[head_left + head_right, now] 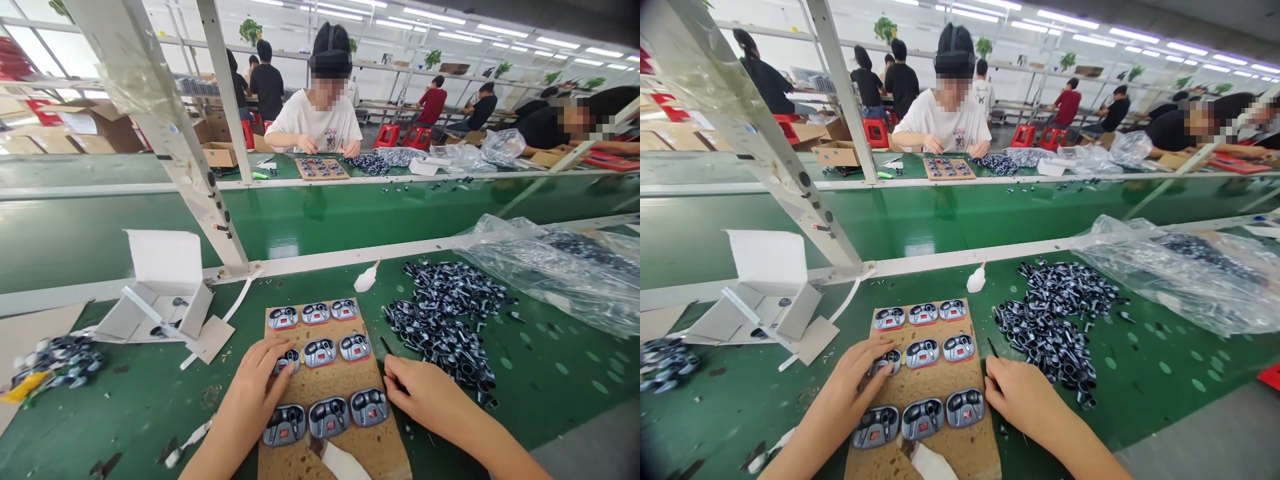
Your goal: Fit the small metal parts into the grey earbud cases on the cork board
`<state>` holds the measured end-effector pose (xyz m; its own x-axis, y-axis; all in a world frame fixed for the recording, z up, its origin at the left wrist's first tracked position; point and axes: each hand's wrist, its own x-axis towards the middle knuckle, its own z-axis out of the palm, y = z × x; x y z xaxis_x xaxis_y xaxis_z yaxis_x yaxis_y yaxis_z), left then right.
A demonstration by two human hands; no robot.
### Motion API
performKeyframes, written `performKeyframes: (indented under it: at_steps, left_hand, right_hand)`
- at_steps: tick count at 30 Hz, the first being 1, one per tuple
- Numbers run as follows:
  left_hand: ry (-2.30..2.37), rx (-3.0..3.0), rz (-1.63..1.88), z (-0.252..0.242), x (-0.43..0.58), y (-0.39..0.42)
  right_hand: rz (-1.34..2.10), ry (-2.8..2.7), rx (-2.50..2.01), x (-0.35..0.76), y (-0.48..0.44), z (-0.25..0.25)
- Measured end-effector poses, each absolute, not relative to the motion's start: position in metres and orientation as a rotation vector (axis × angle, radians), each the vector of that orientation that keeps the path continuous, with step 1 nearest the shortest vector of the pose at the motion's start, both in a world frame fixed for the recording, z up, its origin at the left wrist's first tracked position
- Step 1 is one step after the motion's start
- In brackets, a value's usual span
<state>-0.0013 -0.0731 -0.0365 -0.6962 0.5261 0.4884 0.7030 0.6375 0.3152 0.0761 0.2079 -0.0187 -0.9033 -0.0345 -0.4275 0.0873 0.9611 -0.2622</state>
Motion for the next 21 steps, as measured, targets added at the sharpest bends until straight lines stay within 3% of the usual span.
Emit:
performKeyframes:
  at_steps: [11,21]
  left_hand:
    - [-2.503,-1.030,-0.618,-0.035,-0.001,-0.079]
    - [-2.488,-1.308,-0.574,-0.018,0.027,-0.102]
  right_hand:
    - [-0.761,2.523,0.197,0.117,0.232,-0.011]
    - [-0.633,2.457,0.237,0.121,0.220,-0.013]
